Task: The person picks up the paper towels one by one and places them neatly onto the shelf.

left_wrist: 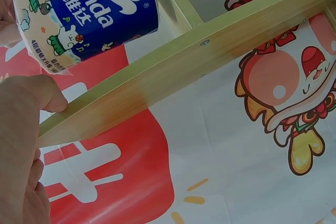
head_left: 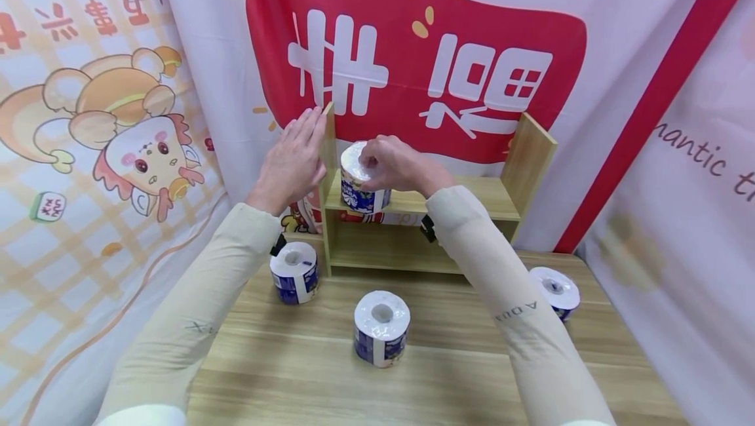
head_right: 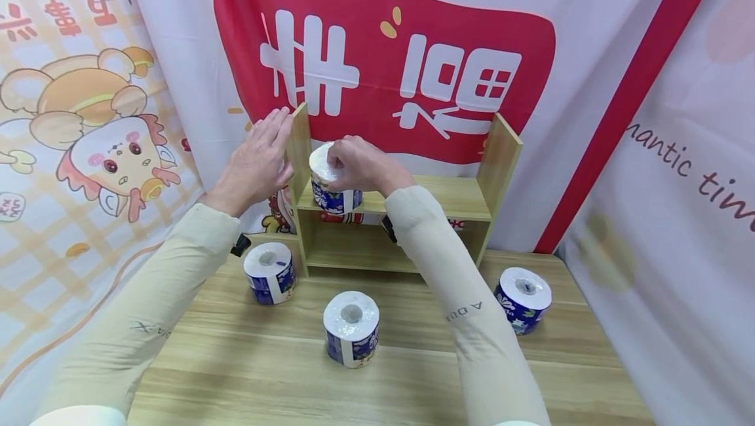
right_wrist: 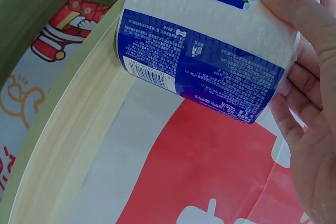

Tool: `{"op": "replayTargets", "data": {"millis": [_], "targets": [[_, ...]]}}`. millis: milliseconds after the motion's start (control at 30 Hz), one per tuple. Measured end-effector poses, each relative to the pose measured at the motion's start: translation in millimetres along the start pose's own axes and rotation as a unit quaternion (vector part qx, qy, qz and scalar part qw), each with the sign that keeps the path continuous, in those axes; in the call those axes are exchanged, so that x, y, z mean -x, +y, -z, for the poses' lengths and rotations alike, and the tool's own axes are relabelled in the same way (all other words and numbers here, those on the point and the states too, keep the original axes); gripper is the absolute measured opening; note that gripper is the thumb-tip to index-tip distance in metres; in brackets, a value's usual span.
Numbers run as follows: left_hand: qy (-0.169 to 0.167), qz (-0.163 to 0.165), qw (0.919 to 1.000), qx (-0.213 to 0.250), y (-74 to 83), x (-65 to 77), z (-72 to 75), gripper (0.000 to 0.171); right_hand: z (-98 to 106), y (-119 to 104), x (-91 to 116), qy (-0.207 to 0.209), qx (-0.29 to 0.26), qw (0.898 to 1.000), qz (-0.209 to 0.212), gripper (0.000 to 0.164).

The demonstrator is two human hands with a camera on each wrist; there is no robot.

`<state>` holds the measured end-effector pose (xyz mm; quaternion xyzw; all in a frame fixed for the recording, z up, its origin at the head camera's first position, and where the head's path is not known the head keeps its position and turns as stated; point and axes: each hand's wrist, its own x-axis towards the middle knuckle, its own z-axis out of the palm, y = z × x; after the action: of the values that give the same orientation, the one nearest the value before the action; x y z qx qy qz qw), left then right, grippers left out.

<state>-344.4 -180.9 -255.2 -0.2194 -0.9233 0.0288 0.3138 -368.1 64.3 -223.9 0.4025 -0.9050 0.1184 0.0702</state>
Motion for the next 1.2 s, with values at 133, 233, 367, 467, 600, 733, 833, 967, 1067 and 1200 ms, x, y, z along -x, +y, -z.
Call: {"op": "replayTargets", "data": {"millis": [133,233,367,467,600,733,833,967,1067,1200], "targets": [[0.0,0.001,1.0,0.001,-0.6,0.1,0.5,0.087,-0.1,0.1,-1.9,0.002,0.004,1.0,-0.007,0.045],[-0.003,0.004,1.0,0.001,-0.5,0.7,0.3,0.089,-0.2,0.5,-2.8,-0.003,0.003,1.0,-0.017,0.049],[-0.01,0.006,0.9999,0.002,-0.3,2.3,-1.0,0.091,-1.2,1.5,-3.6,-0.011,0.005,1.0,-0.026,0.052],[-0.011,0.007,0.9999,0.001,-0.1,3.3,-1.8,0.091,-2.4,2.1,-3.9,-0.012,0.006,1.0,-0.028,0.053],[-0.013,0.005,0.9999,-0.003,-0.1,4.0,-1.9,0.089,-4.0,3.5,-3.7,-0.009,0.008,1.0,-0.028,0.054],[-0.015,0.004,0.9999,-0.006,-0.5,4.0,-2.0,0.09,-5.3,4.6,-3.1,-0.009,0.003,0.999,-0.034,0.055],[-0.015,0.004,0.9998,-0.007,-1.2,4.2,-1.6,0.091,-5.8,4.2,-3.5,-0.009,-0.002,0.999,-0.036,0.054],[-0.016,0.002,0.9998,-0.007,-2.1,3.6,0.0,0.087,-5.1,2.5,-4.4,-0.013,0.001,0.999,-0.036,0.057],[-0.016,0.0,0.9998,-0.009,-3.1,2.9,1.5,0.085,-2.2,0.2,-4.5,-0.012,0.0,0.999,-0.037,0.06],[-0.013,0.002,0.9999,-0.01,-5.0,2.4,3.0,0.085,5.8,-2.4,-3.5,-0.01,-0.005,0.999,-0.035,0.063]]}}
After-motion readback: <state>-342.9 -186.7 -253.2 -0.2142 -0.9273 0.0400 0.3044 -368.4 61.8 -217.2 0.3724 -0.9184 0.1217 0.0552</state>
